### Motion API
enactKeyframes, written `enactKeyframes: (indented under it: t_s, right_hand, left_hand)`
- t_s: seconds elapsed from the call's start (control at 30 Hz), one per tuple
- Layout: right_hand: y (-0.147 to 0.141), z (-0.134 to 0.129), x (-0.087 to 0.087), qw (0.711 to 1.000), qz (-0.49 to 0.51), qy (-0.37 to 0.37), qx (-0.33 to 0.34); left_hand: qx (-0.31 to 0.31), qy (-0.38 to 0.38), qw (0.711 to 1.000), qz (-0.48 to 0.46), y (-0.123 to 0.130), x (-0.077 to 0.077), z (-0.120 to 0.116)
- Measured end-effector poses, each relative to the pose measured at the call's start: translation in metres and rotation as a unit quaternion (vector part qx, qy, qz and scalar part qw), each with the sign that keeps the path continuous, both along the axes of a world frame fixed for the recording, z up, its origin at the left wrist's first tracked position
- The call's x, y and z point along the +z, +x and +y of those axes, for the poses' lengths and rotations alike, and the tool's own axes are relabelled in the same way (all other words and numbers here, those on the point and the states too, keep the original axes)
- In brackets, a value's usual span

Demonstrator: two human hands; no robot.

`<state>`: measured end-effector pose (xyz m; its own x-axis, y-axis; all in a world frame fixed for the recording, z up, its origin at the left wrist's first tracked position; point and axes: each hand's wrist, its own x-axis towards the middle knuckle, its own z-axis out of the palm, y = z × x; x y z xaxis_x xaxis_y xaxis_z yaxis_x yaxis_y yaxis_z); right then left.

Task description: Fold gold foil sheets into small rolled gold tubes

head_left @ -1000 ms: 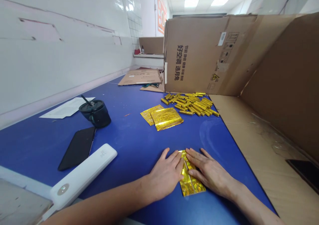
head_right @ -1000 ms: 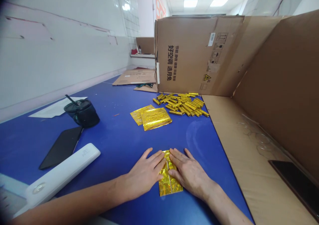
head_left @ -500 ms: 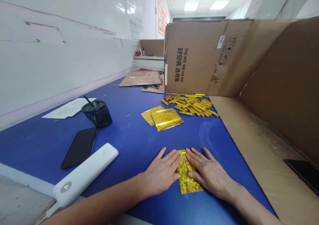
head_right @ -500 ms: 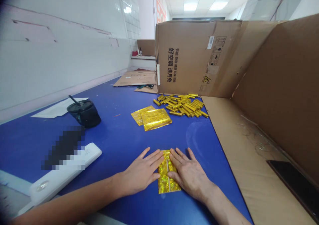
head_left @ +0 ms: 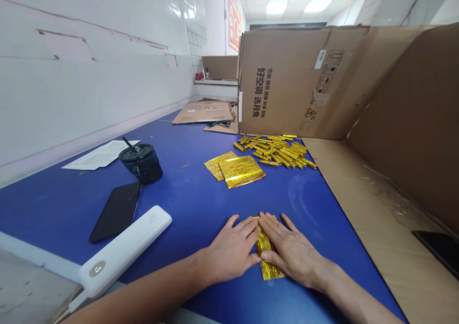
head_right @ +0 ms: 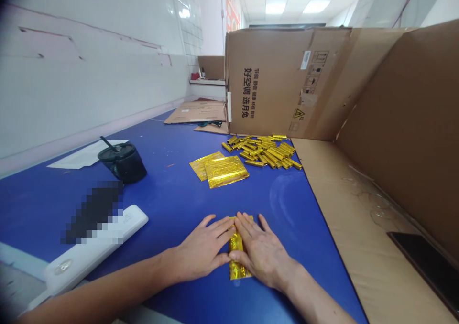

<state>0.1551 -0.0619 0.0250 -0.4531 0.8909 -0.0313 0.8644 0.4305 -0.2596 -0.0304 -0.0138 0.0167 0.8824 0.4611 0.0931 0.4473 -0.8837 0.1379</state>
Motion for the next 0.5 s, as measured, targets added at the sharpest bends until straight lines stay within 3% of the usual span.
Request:
enactKeyframes:
  t_s: [0.2, 0.5]
  right_hand:
    - [0.028, -0.005, -0.008, 1.0, -0.02, 0.006, -0.021]
    - [0.013, -0.003, -0.005, 0.996, -0.061, 0.024, -0.062]
  left_hand:
    - [0.009, -0.001, 1.0, -0.008, -0.002, 0.0, 0.0]
    - [0.014, 0.033, 0.999, -0.006, 0.004, 0.0, 0.024]
